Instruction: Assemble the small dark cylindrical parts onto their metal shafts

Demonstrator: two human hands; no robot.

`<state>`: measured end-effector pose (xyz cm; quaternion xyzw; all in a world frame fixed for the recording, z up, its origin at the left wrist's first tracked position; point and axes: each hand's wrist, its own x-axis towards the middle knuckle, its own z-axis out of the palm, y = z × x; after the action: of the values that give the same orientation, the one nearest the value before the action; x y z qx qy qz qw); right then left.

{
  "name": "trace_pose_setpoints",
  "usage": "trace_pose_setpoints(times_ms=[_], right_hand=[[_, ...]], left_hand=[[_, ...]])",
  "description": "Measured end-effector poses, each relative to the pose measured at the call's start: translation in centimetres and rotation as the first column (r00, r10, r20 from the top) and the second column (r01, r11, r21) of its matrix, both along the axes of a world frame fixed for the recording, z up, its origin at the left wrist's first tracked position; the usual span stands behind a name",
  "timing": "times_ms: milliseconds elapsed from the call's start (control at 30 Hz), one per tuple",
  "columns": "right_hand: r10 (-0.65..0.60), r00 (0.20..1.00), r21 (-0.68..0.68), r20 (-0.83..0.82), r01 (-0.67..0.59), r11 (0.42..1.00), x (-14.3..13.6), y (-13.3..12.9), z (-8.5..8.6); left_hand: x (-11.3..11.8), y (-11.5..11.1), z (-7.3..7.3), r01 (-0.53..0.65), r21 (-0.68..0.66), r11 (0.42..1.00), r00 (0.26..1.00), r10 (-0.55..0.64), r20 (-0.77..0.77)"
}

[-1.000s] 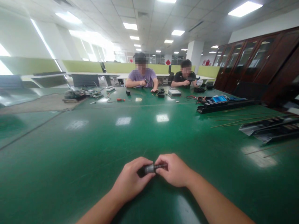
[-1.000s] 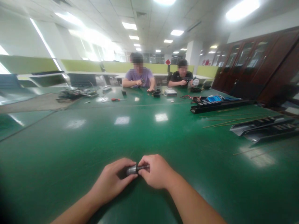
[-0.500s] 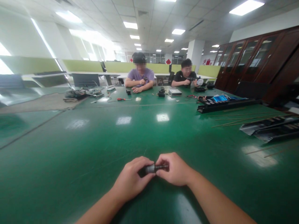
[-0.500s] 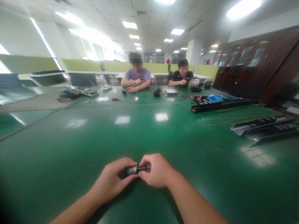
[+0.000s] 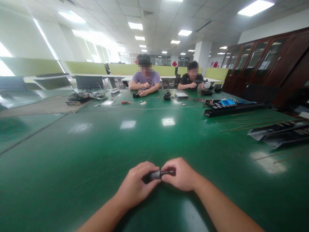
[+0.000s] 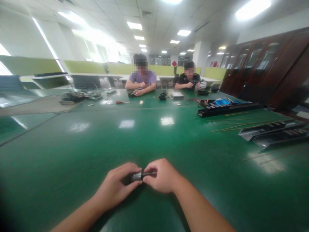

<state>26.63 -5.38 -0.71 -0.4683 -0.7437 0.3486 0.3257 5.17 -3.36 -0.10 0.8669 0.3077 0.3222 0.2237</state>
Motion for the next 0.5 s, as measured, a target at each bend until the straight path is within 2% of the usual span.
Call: trace_pose_setpoints(times_ms=[500], right_hand=[[-0.031, 0.995, 0.075, 0.1, 0.023, 0.997, -0.19, -0.15, 0.32]], left_hand=[[0.0, 0.05, 0.29, -0.024, 0.007, 1.0, 0.999, 0.024, -0.024]])
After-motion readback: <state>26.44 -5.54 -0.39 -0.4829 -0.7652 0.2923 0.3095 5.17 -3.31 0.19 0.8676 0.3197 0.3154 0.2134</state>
